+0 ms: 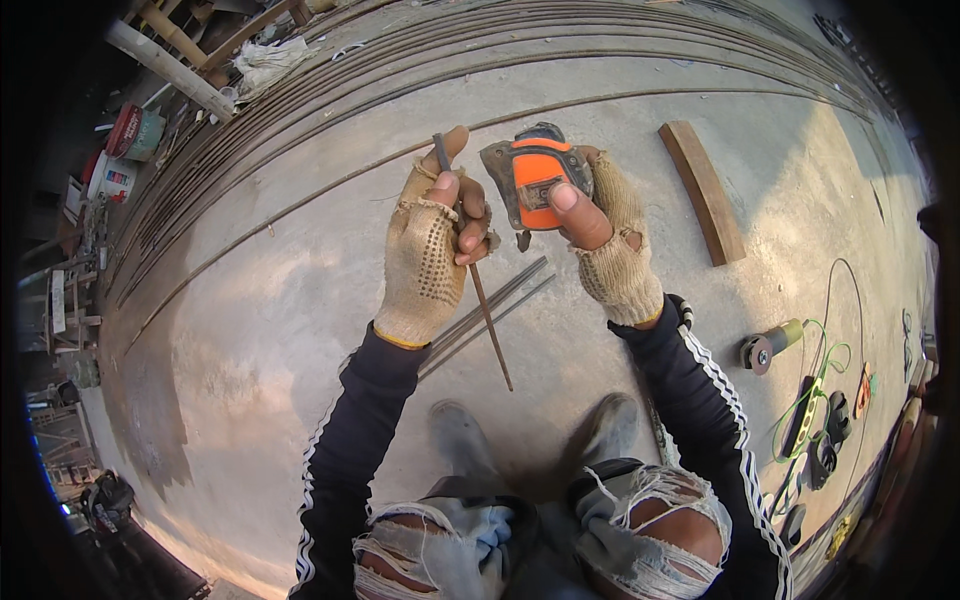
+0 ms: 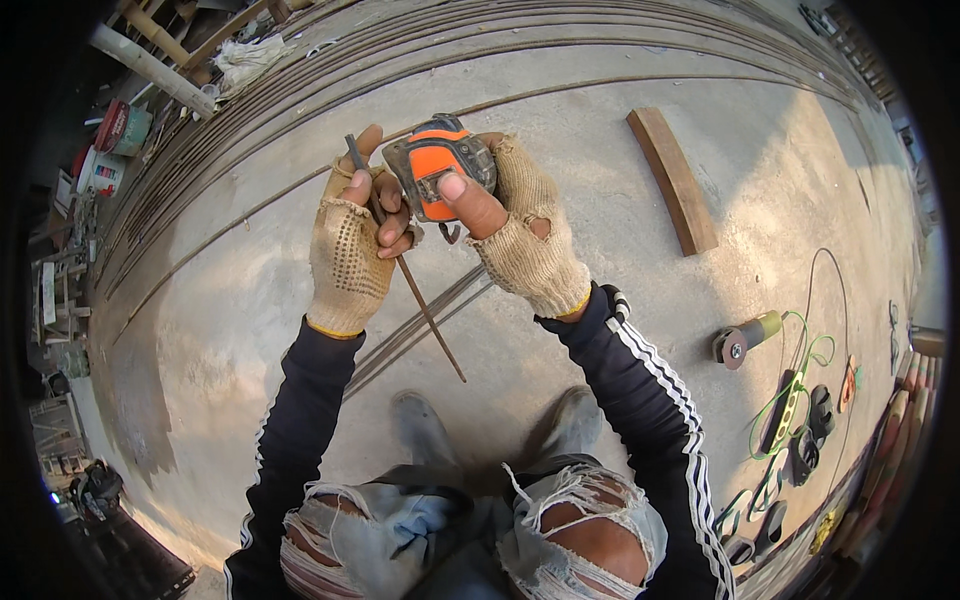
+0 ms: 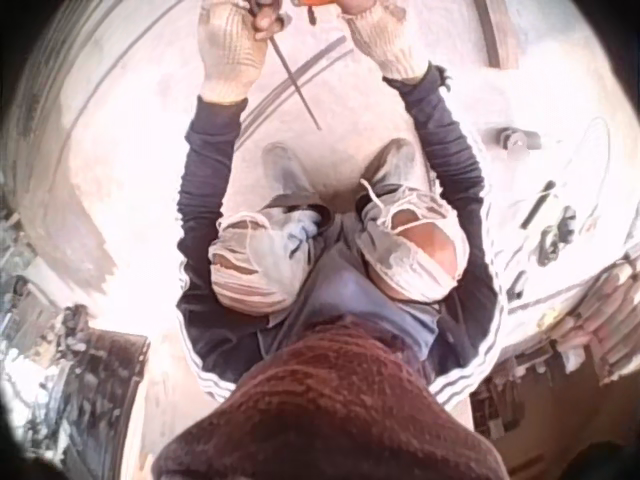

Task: The person uses a tape measure to measure several metal rods laid on the floor. They adjust the rods and reposition the tape measure to verify lengths.

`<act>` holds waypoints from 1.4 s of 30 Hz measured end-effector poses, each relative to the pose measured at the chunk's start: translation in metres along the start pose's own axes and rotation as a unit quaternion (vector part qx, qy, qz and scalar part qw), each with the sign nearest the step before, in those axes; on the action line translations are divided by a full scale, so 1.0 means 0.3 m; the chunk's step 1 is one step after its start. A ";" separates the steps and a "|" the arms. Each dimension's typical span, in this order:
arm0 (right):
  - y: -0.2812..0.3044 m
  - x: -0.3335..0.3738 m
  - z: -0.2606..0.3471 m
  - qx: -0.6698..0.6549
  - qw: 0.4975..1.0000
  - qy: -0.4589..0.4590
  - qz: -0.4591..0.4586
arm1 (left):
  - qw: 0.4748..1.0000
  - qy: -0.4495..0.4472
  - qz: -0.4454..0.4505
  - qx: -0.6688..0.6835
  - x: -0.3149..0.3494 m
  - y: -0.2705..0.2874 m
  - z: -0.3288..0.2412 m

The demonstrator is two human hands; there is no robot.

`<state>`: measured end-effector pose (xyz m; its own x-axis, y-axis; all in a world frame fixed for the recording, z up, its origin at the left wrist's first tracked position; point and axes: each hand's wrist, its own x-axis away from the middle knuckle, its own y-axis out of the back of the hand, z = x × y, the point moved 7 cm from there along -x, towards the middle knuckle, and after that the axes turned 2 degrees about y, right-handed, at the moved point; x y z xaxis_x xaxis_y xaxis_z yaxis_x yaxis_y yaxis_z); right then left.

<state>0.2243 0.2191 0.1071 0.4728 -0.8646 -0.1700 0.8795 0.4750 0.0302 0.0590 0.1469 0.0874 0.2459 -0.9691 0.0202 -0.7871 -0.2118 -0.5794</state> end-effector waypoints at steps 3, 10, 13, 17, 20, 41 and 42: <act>0.016 0.002 0.046 0.029 0.997 0.073 -0.028 | 0.999 0.021 -0.004 -0.040 0.029 -0.049 0.037; 0.022 0.024 0.077 0.109 0.991 0.078 0.016 | 0.997 0.047 0.000 -0.055 0.061 -0.064 0.048; 0.002 0.022 0.075 0.130 0.987 0.091 0.038 | 0.998 0.052 -0.018 -0.036 0.072 -0.048 0.042; -0.031 0.061 0.053 0.176 0.975 0.114 0.066 | 0.997 0.051 -0.047 -0.026 0.083 -0.013 0.024; -0.047 0.089 0.019 0.189 0.973 0.096 0.094 | 0.997 0.037 -0.058 -0.024 0.079 0.003 0.014; -0.105 0.299 -0.147 0.236 0.947 0.130 0.176 | 0.992 -0.088 -0.079 -0.050 0.013 0.282 -0.145; -0.084 0.319 -0.164 0.230 0.948 0.140 0.171 | 0.991 -0.093 -0.084 -0.037 0.006 0.326 -0.186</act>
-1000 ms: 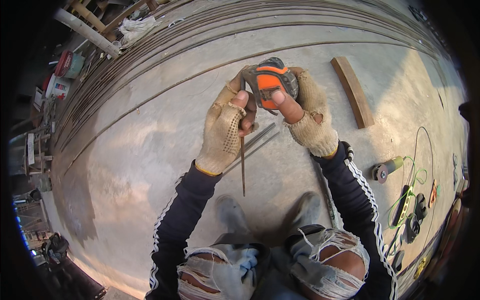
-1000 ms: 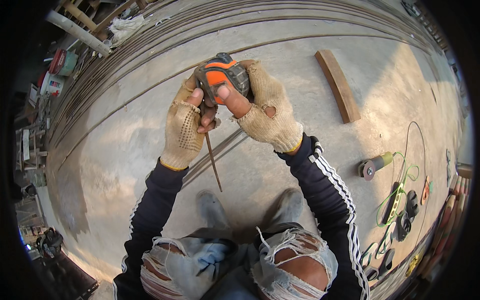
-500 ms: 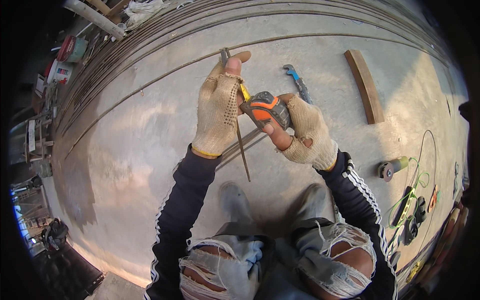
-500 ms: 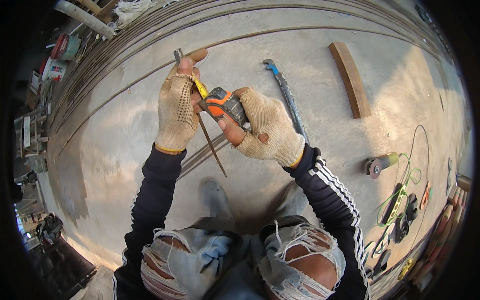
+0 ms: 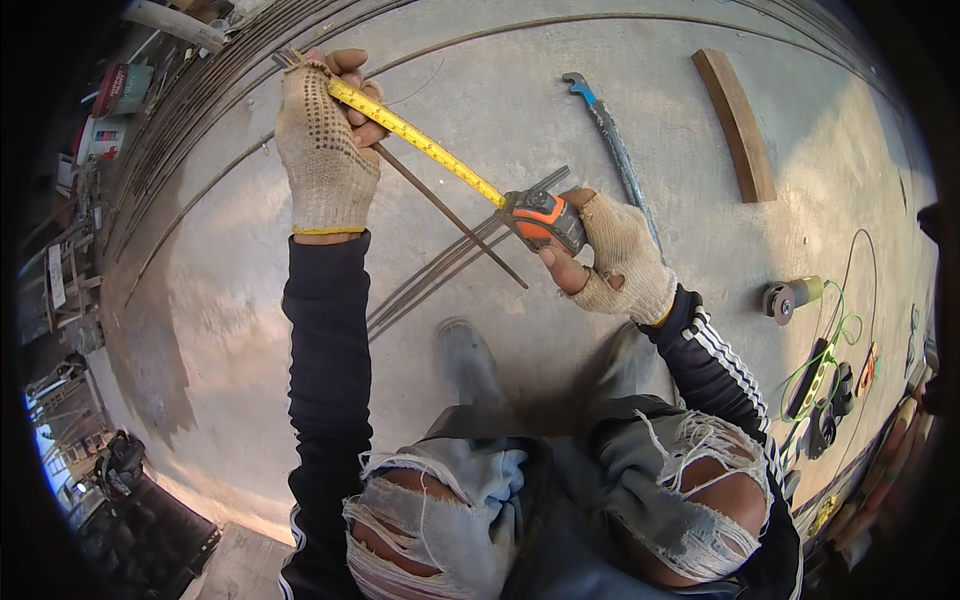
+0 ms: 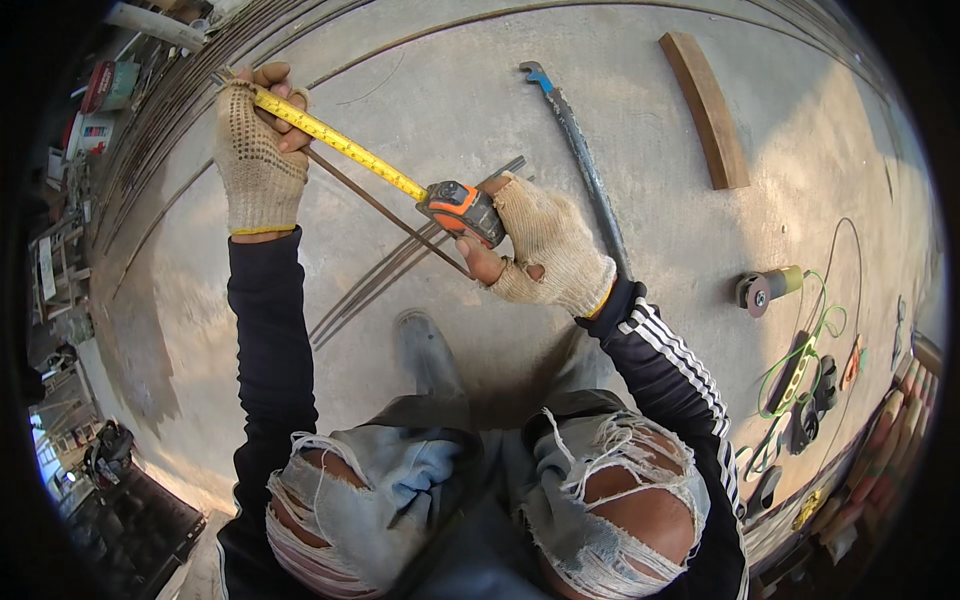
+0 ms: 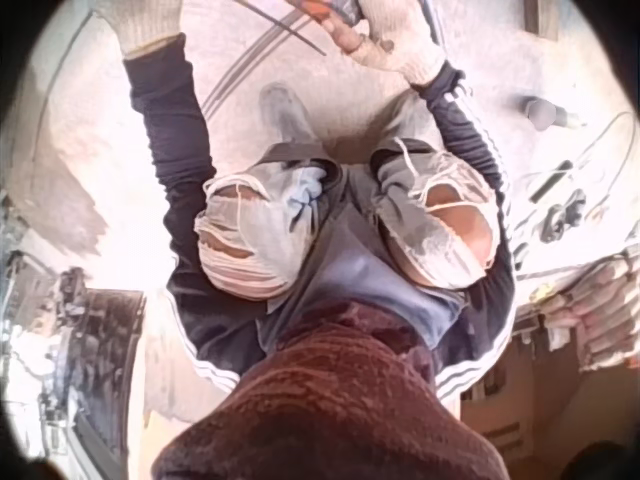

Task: The person uses a tape measure to measure several metal rods laid on the floor. They adjust the rods and reposition the tape measure to verify lengths.

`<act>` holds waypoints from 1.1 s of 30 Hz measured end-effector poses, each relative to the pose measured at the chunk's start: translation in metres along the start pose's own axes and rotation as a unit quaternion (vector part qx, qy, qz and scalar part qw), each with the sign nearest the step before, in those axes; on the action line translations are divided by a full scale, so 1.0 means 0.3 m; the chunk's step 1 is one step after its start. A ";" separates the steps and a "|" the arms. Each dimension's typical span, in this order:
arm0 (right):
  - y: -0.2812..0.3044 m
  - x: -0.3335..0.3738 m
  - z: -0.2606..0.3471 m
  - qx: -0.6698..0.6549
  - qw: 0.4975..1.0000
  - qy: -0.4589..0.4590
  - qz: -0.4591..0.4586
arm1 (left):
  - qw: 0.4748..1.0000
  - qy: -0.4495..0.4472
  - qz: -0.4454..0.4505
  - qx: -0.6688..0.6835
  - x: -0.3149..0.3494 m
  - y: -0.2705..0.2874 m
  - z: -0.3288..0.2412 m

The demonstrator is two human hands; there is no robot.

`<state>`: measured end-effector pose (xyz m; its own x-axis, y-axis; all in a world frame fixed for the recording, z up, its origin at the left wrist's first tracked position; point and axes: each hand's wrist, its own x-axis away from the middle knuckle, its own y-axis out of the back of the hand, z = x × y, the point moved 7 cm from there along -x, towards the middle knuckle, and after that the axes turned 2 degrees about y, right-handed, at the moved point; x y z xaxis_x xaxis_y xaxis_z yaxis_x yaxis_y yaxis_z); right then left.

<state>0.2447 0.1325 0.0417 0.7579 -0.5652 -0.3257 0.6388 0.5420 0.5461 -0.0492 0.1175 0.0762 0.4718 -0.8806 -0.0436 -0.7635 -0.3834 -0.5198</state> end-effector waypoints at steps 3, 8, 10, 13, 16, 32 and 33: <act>0.018 0.121 -0.057 0.024 0.999 -0.011 0.034 | 0.995 0.004 -0.089 0.052 -0.028 0.157 -0.085; 0.055 0.284 -0.147 0.039 0.997 -0.046 0.056 | 0.974 -0.017 -0.228 0.006 -0.016 0.335 -0.171; 0.059 0.328 -0.172 0.057 0.993 -0.065 0.078 | 0.956 -0.018 -0.292 -0.030 0.006 0.395 -0.186; 0.064 0.351 -0.185 0.060 0.994 -0.057 0.076 | 0.942 -0.004 -0.330 -0.055 0.007 0.473 -0.199; 0.067 0.356 -0.184 0.055 0.995 -0.057 0.068 | 0.942 0.020 -0.326 -0.084 -0.009 0.543 -0.216; 0.030 0.361 -0.195 0.078 0.994 -0.039 0.072 | 0.959 0.055 -0.270 -0.066 -0.053 0.696 -0.231; 0.029 0.363 -0.196 0.076 0.993 -0.042 0.074 | 0.961 0.058 -0.263 -0.062 -0.051 0.684 -0.226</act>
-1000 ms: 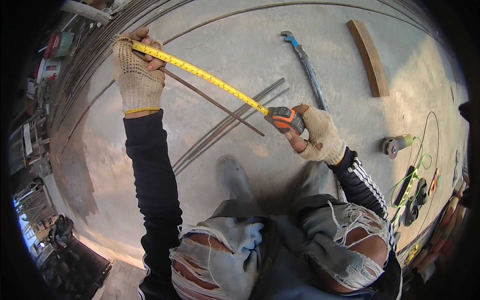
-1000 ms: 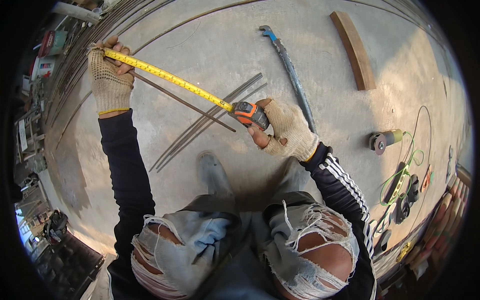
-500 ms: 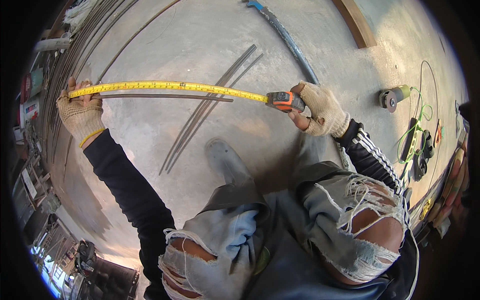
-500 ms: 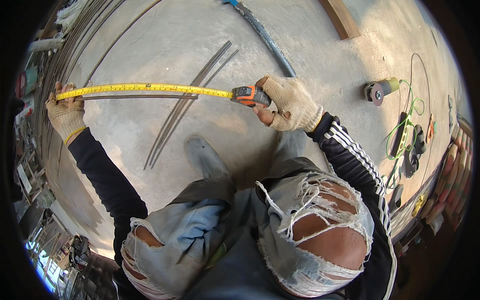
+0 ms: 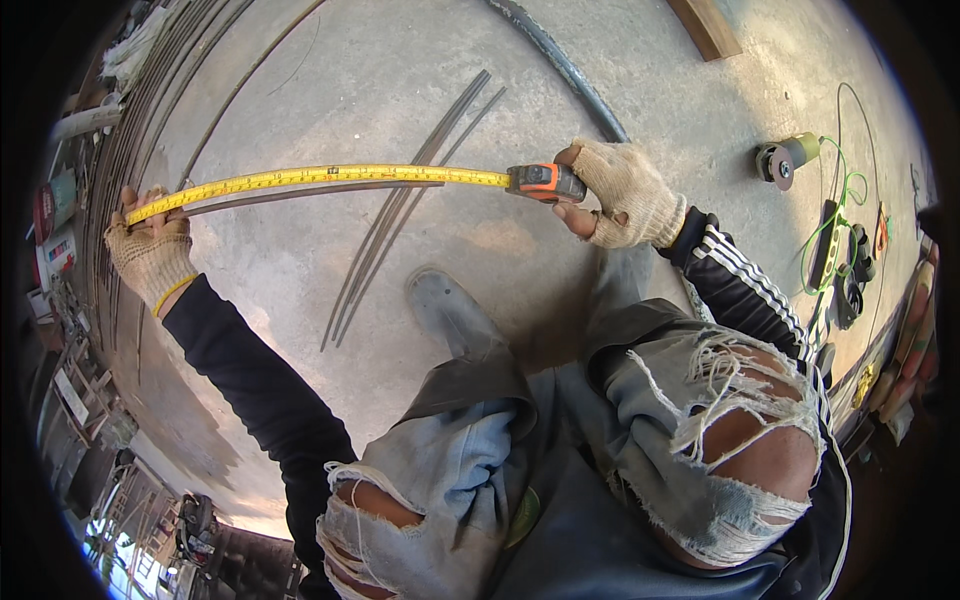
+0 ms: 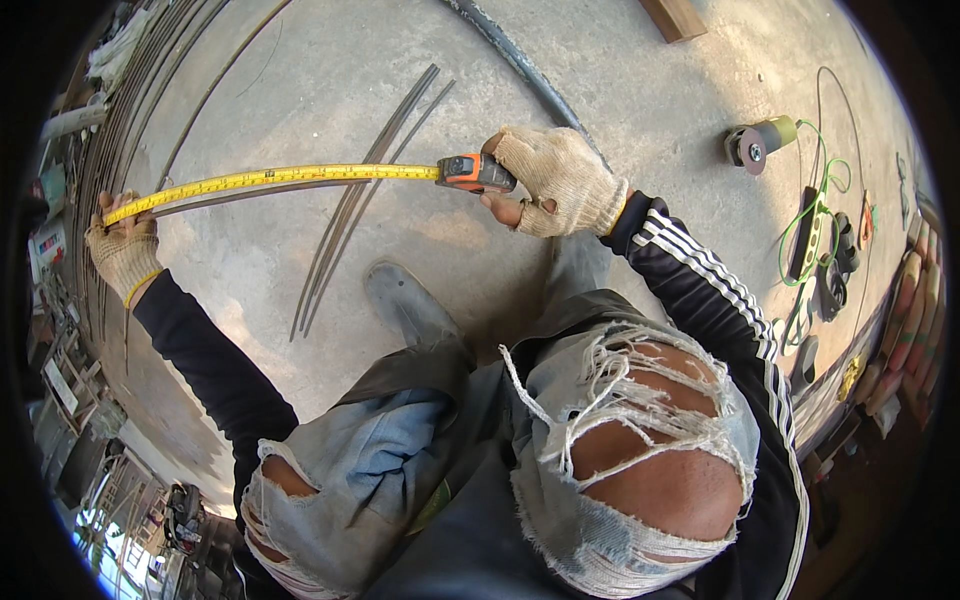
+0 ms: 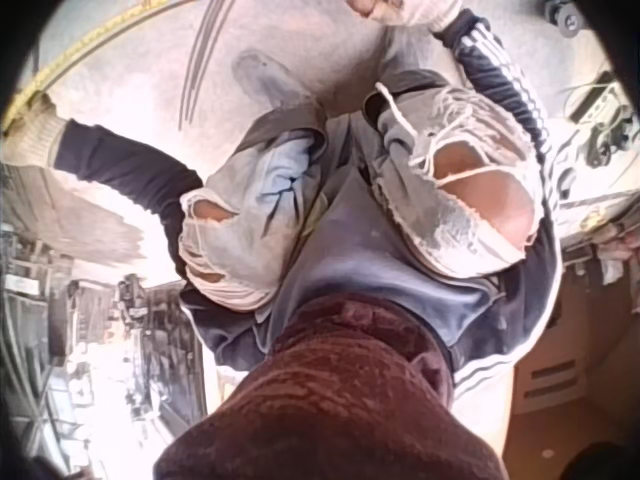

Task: The person uses a tape measure to measure several metal rods laid on the floor. They adjust the rods and reposition the tape measure to verify lengths.

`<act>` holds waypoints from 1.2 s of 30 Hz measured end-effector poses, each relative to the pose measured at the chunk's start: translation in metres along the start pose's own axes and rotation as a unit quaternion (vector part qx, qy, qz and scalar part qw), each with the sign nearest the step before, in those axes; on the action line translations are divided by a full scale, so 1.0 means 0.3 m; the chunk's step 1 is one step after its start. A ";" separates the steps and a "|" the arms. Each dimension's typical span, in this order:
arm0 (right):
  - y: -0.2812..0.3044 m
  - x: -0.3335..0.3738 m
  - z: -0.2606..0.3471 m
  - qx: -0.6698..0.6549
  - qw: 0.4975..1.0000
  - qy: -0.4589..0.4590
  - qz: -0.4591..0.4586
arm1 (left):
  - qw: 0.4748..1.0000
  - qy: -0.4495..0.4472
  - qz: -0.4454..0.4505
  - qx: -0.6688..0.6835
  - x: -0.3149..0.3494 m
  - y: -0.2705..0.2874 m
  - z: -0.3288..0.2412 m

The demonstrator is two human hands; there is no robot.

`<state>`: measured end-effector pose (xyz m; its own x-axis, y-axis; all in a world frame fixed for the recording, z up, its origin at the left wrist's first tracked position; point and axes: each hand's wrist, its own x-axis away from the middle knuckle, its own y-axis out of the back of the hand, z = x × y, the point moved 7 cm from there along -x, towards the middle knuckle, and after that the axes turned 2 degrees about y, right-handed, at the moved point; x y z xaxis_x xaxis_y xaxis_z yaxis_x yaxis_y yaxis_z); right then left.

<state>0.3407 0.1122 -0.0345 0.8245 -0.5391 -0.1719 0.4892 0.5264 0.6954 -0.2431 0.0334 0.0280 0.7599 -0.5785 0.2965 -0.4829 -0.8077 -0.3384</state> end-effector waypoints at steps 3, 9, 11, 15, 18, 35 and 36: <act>0.000 0.000 -0.003 -0.004 1.000 0.004 -0.004 | 1.000 -0.005 -0.013 0.002 0.023 -0.014 0.020; 0.005 0.005 -0.023 -0.062 0.997 -0.052 0.004 | 0.994 0.018 0.059 0.093 0.103 -0.080 0.162; 0.014 0.003 -0.028 -0.093 0.992 -0.087 -0.023 | 0.983 0.033 0.124 0.131 0.151 -0.126 0.220; 0.064 -0.009 -0.028 -0.071 0.989 -0.106 -0.080 | 0.970 0.035 0.172 0.171 0.178 -0.177 0.198; 0.105 -0.005 -0.027 -0.035 0.991 -0.081 -0.103 | 0.970 -0.007 0.141 0.196 0.137 -0.101 0.123; -0.126 0.225 -0.264 -0.148 0.920 -0.363 0.000 | 0.945 0.138 -0.103 -0.278 0.279 0.292 0.772; -0.152 0.213 -0.267 -0.138 0.925 -0.353 0.037 | 0.907 0.087 -0.016 -0.411 0.348 0.174 0.796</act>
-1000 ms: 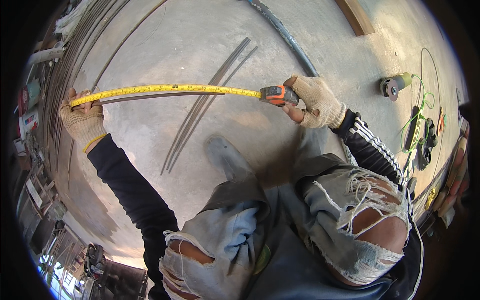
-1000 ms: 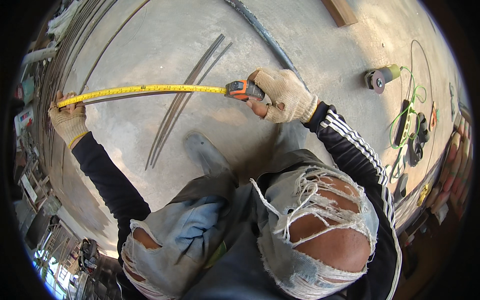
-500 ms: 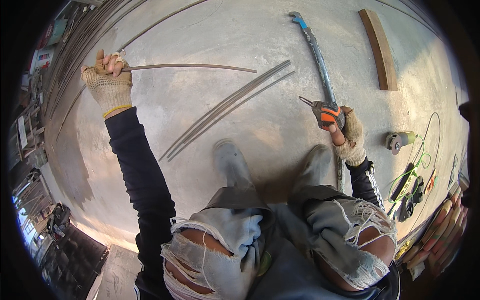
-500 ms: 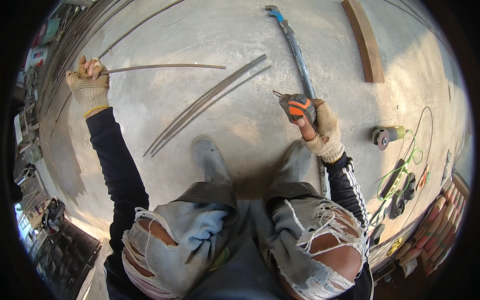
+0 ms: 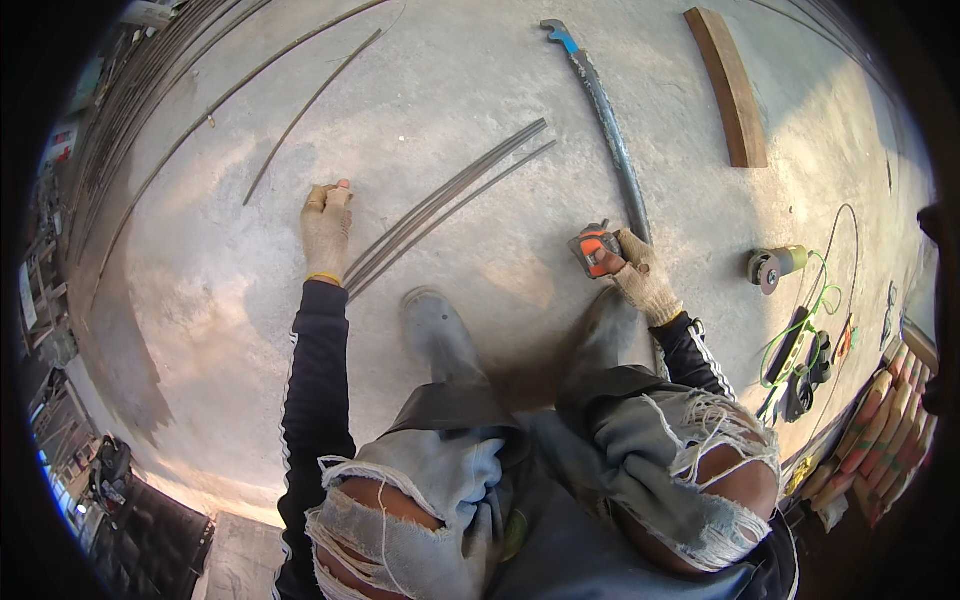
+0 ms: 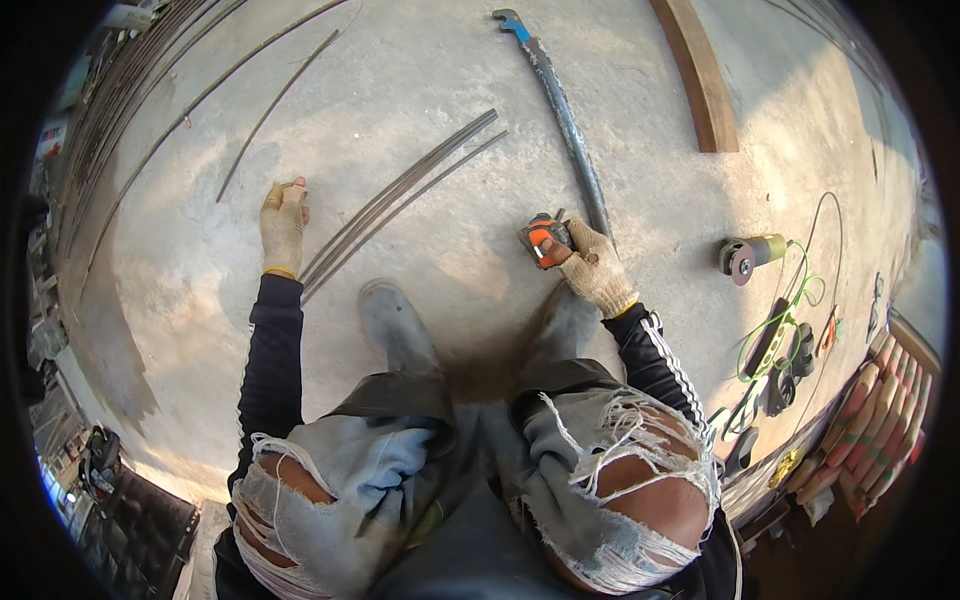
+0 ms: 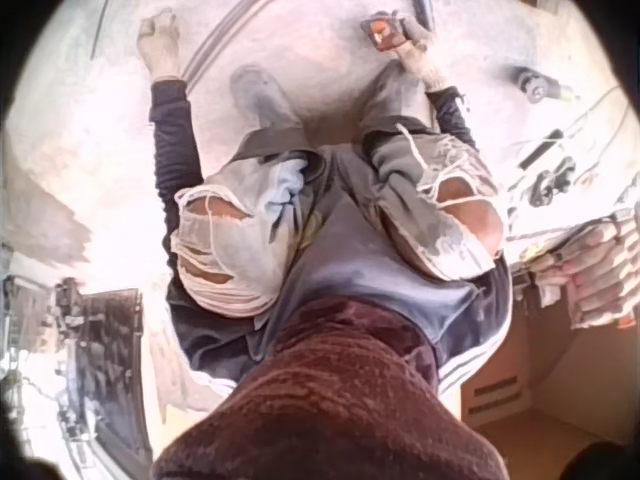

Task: The person uses a tape measure to measure several metal rods laid on the floor. They adjust the rods and reposition the tape measure to verify lengths.

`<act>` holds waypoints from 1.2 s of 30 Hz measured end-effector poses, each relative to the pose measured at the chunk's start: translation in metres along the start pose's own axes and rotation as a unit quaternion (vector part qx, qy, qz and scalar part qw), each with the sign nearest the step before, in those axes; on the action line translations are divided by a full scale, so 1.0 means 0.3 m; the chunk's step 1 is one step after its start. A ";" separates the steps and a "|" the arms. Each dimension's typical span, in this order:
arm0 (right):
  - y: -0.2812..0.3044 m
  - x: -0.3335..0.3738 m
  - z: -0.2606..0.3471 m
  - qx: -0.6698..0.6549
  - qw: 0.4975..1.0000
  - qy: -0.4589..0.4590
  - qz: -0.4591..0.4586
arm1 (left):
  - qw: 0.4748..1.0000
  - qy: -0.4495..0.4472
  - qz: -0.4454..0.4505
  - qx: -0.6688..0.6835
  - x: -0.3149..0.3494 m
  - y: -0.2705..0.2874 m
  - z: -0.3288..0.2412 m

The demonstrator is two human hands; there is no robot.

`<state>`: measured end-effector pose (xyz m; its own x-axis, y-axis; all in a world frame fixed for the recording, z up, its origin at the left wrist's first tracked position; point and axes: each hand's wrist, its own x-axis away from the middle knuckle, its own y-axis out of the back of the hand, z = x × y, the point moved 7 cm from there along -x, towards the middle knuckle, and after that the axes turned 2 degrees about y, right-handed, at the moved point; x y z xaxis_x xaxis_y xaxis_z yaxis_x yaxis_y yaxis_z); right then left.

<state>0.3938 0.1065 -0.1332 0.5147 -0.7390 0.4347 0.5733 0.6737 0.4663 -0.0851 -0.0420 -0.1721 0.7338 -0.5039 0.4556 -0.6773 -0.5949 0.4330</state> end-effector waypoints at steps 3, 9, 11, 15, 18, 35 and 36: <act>-0.105 -0.045 0.005 0.017 0.995 -0.004 0.100 | 0.919 -0.261 0.093 -0.279 0.231 -0.329 -0.165; -0.174 -0.069 0.042 0.053 0.990 0.000 0.131 | 0.775 -0.421 0.136 -0.451 0.331 -0.632 -0.243; -0.159 -0.061 0.035 0.011 0.994 -0.020 0.107 | 0.778 -0.421 0.127 -0.449 0.313 -0.638 -0.227; -0.105 -0.064 0.027 -0.028 0.998 -0.049 0.041 | 0.733 -0.473 0.094 -0.480 0.310 -0.648 -0.232; -0.052 -0.070 0.048 -0.147 0.985 -0.093 -0.020 | 0.729 -0.482 0.096 -0.477 0.315 -0.618 -0.315; 0.468 -0.167 0.755 -0.332 0.909 0.205 -0.143 | 0.796 -0.397 0.251 0.382 0.362 -0.013 -1.231; 0.484 -0.171 0.805 -0.311 0.918 0.192 -0.156 | 0.799 -0.396 0.241 0.383 0.371 -0.012 -1.247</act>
<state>0.2967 0.2445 0.0981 0.3821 -0.9241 -0.0045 0.9223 0.3816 -0.0605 -0.0209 0.1383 0.1681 0.4051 -0.8481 -0.3416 -0.8835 -0.2669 -0.3850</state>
